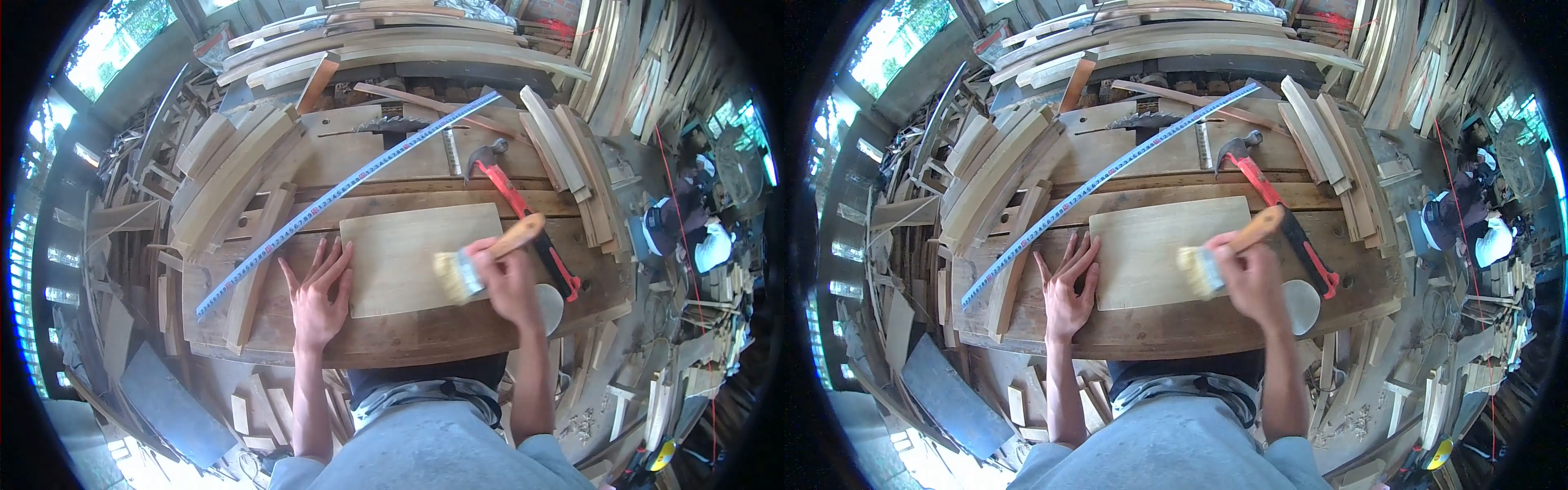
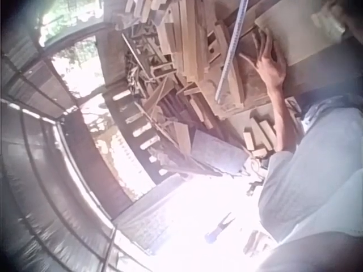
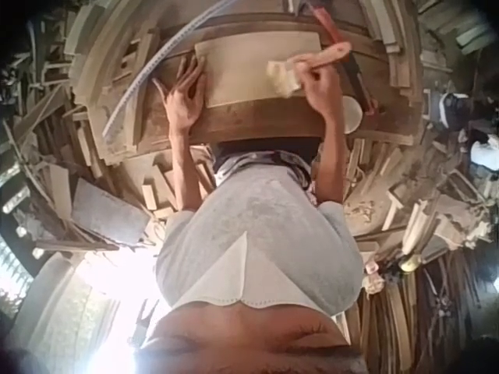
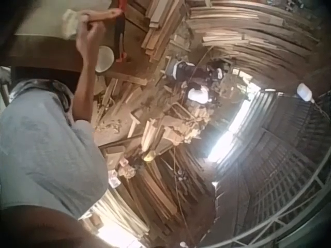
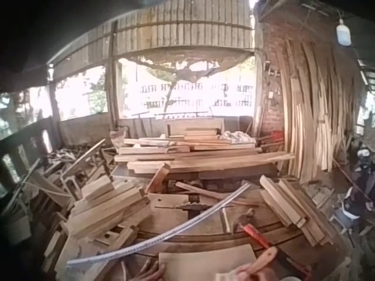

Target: Sanding and nailing wooden boards on a workbench in a workshop.

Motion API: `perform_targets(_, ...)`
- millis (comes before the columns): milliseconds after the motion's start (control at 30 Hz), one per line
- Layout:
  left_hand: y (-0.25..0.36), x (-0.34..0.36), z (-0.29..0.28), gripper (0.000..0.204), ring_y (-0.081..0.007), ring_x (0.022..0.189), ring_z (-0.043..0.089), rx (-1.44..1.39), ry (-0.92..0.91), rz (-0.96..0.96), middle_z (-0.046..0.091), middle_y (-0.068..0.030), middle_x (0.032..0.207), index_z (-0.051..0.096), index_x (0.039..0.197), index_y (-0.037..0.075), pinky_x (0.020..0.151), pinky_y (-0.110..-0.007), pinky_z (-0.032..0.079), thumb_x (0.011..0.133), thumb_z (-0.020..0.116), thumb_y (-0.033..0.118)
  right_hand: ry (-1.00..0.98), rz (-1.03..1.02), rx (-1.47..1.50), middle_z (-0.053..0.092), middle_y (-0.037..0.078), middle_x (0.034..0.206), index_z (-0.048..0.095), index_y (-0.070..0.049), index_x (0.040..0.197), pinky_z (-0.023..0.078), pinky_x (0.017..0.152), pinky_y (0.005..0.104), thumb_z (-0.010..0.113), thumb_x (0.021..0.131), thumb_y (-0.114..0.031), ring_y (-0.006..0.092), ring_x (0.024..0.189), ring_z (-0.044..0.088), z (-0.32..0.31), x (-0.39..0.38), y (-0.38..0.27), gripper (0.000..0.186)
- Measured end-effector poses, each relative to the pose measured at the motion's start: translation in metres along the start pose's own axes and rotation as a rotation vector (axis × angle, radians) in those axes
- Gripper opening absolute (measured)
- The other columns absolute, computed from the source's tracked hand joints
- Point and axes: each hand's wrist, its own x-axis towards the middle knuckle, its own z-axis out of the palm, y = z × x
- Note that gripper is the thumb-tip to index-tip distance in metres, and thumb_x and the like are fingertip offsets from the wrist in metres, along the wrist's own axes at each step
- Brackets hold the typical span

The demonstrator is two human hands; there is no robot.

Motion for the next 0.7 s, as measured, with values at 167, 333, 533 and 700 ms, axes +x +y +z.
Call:
perform_targets(167,0.002,0.001,0.0,0.044,-0.0271,0.154,0.049,0.021,-0.018,-0.01,0.066,-0.0055,0.153,0.067,0.151,0.024,0.13,-0.07,-0.005,0.107,0.064,0.023,0.275,-0.192,-0.569,0.073,0.019,0.095,0.068,-0.003,0.1,0.057,0.071,0.0513,0.063,0.101,-0.015,0.0421,0.08,0.071,-0.02,0.013,-0.019,0.013)
perform_targets(333,-0.007,0.0,0.004,0.046,-0.0274,0.155,0.048,0.03,-0.028,0.013,0.064,-0.0062,0.154,0.066,0.152,0.024,0.129,-0.071,-0.005,0.106,0.064,0.022,-0.115,-0.354,-0.436,0.068,0.018,0.098,0.066,-0.003,0.109,0.059,0.076,0.0504,0.07,0.095,-0.011,0.0395,0.086,0.072,0.089,-0.009,-0.035,0.017)
perform_targets(533,-0.003,0.001,0.002,0.045,-0.0277,0.154,0.048,0.03,-0.036,0.001,0.064,-0.0066,0.155,0.066,0.152,0.023,0.129,-0.072,-0.004,0.106,0.064,0.021,-0.239,-0.361,0.166,0.071,0.013,0.089,0.065,0.001,0.106,0.055,0.065,0.0402,0.065,0.107,-0.009,0.0243,0.071,0.071,0.11,0.001,-0.032,0.011)
perform_targets(700,0.0,0.001,-0.001,0.042,-0.0278,0.154,0.049,-0.014,-0.04,-0.024,0.065,-0.0074,0.153,0.068,0.149,0.022,0.131,-0.069,-0.005,0.108,0.063,0.023,0.059,-0.161,-0.096,0.065,0.008,0.075,0.067,-0.001,0.102,0.049,0.06,0.0338,0.06,0.108,-0.01,0.0145,0.063,0.062,0.019,0.022,-0.01,0.012)
